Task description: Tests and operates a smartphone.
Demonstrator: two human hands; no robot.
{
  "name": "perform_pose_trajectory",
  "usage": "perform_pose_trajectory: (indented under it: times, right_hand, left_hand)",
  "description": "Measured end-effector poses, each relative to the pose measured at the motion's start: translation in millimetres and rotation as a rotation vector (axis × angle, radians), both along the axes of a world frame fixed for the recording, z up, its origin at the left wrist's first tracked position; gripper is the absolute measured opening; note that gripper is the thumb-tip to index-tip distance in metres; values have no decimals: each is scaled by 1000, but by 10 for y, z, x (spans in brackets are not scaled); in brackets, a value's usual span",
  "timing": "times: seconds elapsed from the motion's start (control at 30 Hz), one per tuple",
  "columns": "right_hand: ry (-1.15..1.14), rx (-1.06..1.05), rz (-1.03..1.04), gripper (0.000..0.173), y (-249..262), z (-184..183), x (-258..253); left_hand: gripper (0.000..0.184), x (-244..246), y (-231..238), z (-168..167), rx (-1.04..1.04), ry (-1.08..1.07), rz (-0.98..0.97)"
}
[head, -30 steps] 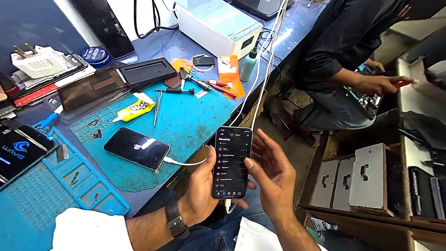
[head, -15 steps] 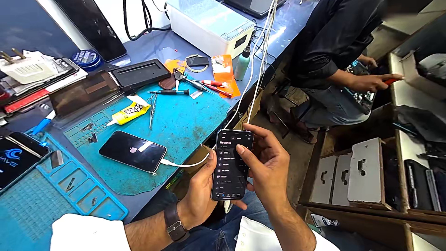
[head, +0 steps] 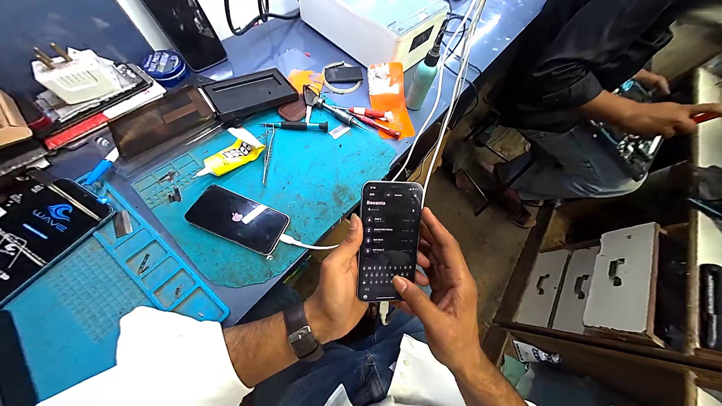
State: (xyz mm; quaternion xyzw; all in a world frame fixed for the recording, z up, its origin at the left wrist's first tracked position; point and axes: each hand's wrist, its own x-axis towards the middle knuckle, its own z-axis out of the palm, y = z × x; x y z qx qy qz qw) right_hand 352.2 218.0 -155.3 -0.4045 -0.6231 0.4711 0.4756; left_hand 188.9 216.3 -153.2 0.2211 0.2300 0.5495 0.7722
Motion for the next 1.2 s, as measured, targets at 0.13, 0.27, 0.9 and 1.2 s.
perform_pose_trajectory:
  times: [0.13,0.27,0.9,1.2]
  right_hand:
    - [-26,-47,-1,88,-48,-13,-37]
    - [-27,-40,5,87,-26,7,-37]
    - [55,75,72,64,91,18,130]
    - [105,144,-180,30,402,260,96]
  left_hand:
    - [62,6,-11,0,-10,24,17]
    - [63,-1,-9,7,-10,25,15]
    - [67,-18,4,-21,30,-20,-63]
    - [71,-2,-32,-91,94,75,-209]
